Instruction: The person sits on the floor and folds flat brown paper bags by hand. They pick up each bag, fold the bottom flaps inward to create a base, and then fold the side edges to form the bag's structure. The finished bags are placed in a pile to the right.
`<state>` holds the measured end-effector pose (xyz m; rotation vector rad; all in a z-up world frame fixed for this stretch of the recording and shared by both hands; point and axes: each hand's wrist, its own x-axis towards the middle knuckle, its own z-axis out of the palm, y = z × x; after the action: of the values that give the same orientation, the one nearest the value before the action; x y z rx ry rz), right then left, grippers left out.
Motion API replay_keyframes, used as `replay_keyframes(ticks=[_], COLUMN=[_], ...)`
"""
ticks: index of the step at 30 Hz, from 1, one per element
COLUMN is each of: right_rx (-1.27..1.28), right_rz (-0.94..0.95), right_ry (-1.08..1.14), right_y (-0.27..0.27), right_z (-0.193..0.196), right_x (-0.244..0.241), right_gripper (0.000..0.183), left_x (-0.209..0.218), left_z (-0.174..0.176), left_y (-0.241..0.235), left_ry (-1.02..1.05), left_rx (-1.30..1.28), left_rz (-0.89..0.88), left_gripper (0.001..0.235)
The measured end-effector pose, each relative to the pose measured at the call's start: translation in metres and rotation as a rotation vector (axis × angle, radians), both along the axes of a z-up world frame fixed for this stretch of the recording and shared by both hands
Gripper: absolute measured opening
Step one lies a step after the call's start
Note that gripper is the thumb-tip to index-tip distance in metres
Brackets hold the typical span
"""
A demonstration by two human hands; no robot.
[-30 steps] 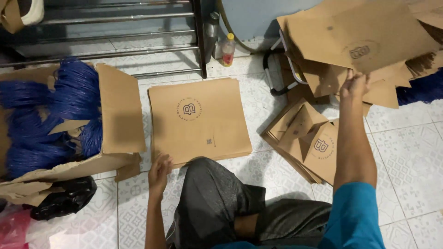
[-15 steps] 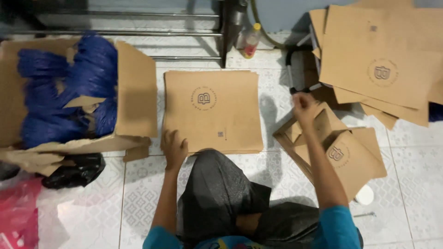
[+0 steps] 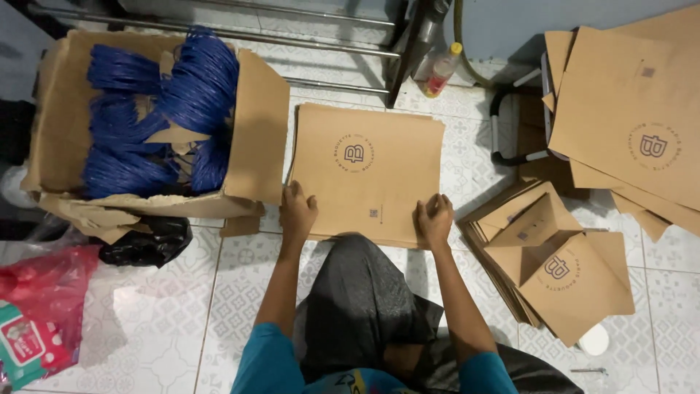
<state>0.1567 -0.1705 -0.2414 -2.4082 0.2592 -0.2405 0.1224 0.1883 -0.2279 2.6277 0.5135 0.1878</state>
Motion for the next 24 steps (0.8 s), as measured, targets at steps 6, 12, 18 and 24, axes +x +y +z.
replay_keyframes(ticks=[6,12,18,24], right_rx=[-0.041,0.204,0.673,1.033], right_rz=[-0.012,-0.093,-0.170,-0.273], right_ry=[-0.206,0.020,0.176,0.082], right_y=[-0.009,-0.019,-0.070,-0.065], right_z=[0.001,-0.011,-0.094,-0.024], right_x=[0.002,0.022,0.066,0.053], right_gripper=[0.035,0.033,0.020,0.027], left_x=[0.001,0.006,0.048,0.047], left_z=[-0.002,-0.025,-0.144,-0.145], left_y=[0.007,0.017,0.051,0.081], left_ry=[0.023,-0.144,-0.306,-0.221], left_rx=[-0.117,-0.315,-0.344,-1.302], left_rz=[-0.005,0.072,0.065,-0.157], left_gripper=[0.063,0.052,0.038,0.071])
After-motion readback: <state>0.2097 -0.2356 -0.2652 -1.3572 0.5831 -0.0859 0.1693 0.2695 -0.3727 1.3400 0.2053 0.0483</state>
